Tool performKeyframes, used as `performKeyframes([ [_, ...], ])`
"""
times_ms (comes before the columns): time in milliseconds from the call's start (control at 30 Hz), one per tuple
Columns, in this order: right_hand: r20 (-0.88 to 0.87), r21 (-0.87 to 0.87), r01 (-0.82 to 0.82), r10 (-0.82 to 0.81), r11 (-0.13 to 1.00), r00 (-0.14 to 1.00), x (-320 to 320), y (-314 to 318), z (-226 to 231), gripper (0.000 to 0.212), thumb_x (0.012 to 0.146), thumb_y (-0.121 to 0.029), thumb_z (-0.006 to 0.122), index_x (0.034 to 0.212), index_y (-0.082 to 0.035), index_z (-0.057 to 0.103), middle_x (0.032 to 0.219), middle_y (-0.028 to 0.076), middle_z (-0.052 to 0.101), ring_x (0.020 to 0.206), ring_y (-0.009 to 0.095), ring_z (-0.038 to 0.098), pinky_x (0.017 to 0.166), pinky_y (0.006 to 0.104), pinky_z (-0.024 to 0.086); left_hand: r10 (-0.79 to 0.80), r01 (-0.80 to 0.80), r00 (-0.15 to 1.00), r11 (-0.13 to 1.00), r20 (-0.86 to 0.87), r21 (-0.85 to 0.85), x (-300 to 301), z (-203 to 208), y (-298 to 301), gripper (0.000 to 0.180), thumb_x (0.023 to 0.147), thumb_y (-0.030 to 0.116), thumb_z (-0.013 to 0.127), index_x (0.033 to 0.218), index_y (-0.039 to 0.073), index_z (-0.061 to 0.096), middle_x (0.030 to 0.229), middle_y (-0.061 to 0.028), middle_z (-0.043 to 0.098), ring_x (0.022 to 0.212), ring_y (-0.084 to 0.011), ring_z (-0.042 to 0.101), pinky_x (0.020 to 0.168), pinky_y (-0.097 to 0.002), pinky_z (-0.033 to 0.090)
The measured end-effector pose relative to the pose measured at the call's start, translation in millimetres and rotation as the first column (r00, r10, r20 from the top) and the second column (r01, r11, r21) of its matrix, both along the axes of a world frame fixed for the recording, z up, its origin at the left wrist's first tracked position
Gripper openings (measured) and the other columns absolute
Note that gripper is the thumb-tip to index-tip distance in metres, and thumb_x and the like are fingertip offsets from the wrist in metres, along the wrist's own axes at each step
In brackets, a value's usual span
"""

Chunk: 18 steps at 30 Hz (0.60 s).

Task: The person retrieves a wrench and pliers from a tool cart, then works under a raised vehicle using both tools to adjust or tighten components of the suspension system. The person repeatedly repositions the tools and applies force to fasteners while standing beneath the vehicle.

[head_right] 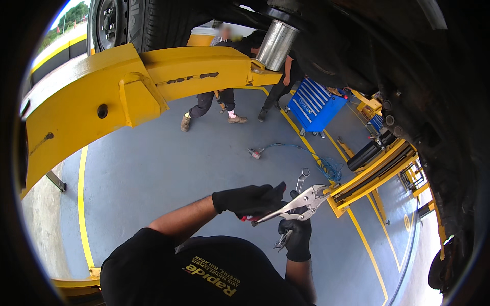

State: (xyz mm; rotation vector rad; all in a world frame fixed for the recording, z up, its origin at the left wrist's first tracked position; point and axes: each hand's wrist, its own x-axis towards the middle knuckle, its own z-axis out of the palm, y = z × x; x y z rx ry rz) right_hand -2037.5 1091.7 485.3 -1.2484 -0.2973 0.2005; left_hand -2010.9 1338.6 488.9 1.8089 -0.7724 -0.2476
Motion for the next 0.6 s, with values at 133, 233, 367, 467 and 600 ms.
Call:
performKeyframes([
  [133,0.083,-0.251,-0.108,0.133,0.962,0.988,11.0,45.1,22.2,0.058,0.083,-0.001,0.057,0.140,0.003,0.048,0.106,0.007,0.062,0.085,0.012,0.063,0.069,0.0253,0.053,0.252,-0.222,0.953,0.958,0.167,-0.179,-43.2,-42.3,-24.2,0.075,0.098,0.034,0.065,0.152,-0.001,0.026,0.124,-0.0179,0.053,0.112,-0.0259,0.058,0.097,-0.0405,0.048],
  [233,0.143,-0.248,-0.100,0.139,0.964,0.980,3.9,85.4,24.4,0.049,0.088,-0.004,0.059,0.136,0.003,0.050,0.107,0.005,0.062,0.093,0.012,0.061,0.079,0.0291,0.052,0.183,-0.255,0.961,0.874,-0.206,-0.413,-70.7,-29.9,-10.3,0.091,0.091,0.027,0.074,0.158,0.000,0.019,0.137,-0.0183,0.048,0.126,-0.0262,0.051,0.108,-0.0405,0.043],
  [367,0.441,-0.526,-0.005,0.278,0.850,0.853,-4.3,123.3,32.8,0.025,0.098,-0.010,0.056,0.119,0.003,0.052,0.107,0.011,0.063,0.094,0.024,0.062,0.084,0.0373,0.051,0.402,-0.352,0.913,0.696,-0.066,-0.626,-85.2,-46.7,-3.1,0.097,0.081,0.013,0.082,0.157,0.006,0.022,0.132,-0.0120,0.053,0.121,-0.0194,0.054,0.106,-0.0383,0.045],
  [467,0.619,-0.730,0.155,0.549,0.665,0.562,-16.3,132.9,57.1,0.020,0.101,-0.008,0.049,0.118,0.003,0.048,0.109,0.020,0.058,0.092,0.033,0.060,0.078,0.0433,0.049,0.388,-0.431,0.895,0.632,-0.219,-0.644,-105.1,-55.1,11.1,0.100,0.078,0.007,0.081,0.158,0.006,0.023,0.134,-0.0103,0.054,0.122,-0.0168,0.053,0.107,-0.0365,0.044],
  [600,0.725,-0.574,0.264,0.331,0.775,0.604,-14.3,126.0,96.3,0.028,0.101,-0.006,0.047,0.127,0.004,0.044,0.112,0.021,0.053,0.091,0.027,0.056,0.083,0.0398,0.047,0.358,-0.508,0.860,0.543,-0.363,-0.669,-137.7,-35.4,29.9,0.097,0.076,0.007,0.079,0.156,0.005,0.026,0.127,-0.0080,0.054,0.116,-0.0153,0.053,0.104,-0.0337,0.045],
])
